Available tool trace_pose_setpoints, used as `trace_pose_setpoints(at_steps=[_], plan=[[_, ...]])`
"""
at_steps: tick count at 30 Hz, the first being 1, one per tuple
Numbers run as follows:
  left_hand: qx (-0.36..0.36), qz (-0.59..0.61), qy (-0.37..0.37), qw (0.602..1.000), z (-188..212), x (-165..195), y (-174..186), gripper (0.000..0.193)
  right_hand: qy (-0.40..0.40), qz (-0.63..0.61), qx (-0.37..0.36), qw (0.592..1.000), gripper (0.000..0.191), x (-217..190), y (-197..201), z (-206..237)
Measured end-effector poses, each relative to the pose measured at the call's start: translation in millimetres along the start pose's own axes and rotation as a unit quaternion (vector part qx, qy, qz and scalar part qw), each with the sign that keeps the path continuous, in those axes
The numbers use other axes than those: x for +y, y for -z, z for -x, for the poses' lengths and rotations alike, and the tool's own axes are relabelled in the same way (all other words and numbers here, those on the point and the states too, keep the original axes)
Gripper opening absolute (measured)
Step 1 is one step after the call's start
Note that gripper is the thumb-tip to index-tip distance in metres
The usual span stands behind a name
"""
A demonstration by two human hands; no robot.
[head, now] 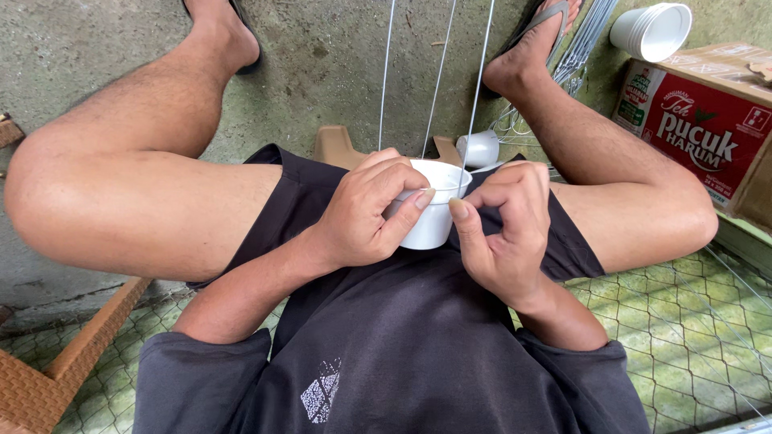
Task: The person sits cross-legged and uses pliers to bend thin metal wires into hooks, then threads the wires through holes in small white plastic cups. The person repeats this process for multiple cups, securing the wires to create hanging assemblies.
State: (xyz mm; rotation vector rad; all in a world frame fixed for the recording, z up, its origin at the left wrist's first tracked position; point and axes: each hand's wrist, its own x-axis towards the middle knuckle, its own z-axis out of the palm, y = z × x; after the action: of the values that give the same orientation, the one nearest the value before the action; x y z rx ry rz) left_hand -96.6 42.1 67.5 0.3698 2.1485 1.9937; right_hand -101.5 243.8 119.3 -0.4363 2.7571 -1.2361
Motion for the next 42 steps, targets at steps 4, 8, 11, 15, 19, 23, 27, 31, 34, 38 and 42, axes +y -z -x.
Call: trace_pose_setpoints(at_steps=[4, 8, 11, 15, 19, 23, 27, 31, 34, 38, 42], plan=[[0.002, -0.016, -0.005, 1.000, 0.1, -1.8, -1.4, 0.008, -0.002, 0.001, -0.034, 0.999, 0.018, 1.2, 3.6, 3.0], [0.009, -0.023, -0.016, 1.000, 1.7, -2.3, -2.3, 0.009, -0.019, 0.003, -0.033, 0.999, 0.014, 1.2, 1.4, 5.9], [0.003, -0.015, -0.014, 1.000, 1.8, -2.9, -2.8, 0.009, -0.038, -0.015, -0.039, 0.998, 0.011, 0.4, 2.8, 8.0], [-0.007, 0.001, -0.006, 1.000, 2.1, -3.6, -2.0, 0.008, -0.082, -0.056, -0.058, 0.993, 0.007, 0.5, 7.0, 8.8], [-0.014, 0.025, -0.006, 1.000, 1.8, -4.8, -0.7, 0.008, -0.077, -0.077, -0.061, 0.992, 0.008, 1.6, 9.5, 7.5], [-0.034, 0.034, 0.000, 0.999, 1.3, -7.5, 2.3, 0.015, -0.100, -0.074, -0.070, 0.990, 0.008, 2.3, 10.6, 4.4], [-0.045, 0.046, -0.004, 0.998, 0.9, -11.5, 7.1, 0.016, -0.102, -0.088, -0.090, 0.987, 0.011, 3.4, 12.4, -2.2], [-0.050, 0.053, -0.009, 0.997, -0.2, -13.0, 5.5, 0.017, -0.063, -0.034, -0.080, 0.994, 0.013, -1.6, 12.9, -3.9], [-0.049, 0.059, -0.004, 0.997, -0.1, -11.6, 3.1, 0.017, -0.037, -0.001, -0.061, 0.997, 0.013, -6.9, 10.3, -2.2], [-0.051, 0.068, -0.003, 0.996, -0.3, -10.3, 1.7, 0.017, -0.027, 0.009, -0.061, 0.998, 0.014, -7.4, 9.2, -2.8], [-0.058, 0.068, -0.006, 0.996, -0.4, -9.5, 2.7, 0.015, -0.031, -0.006, -0.055, 0.998, 0.015, -8.9, 10.1, -3.3]])
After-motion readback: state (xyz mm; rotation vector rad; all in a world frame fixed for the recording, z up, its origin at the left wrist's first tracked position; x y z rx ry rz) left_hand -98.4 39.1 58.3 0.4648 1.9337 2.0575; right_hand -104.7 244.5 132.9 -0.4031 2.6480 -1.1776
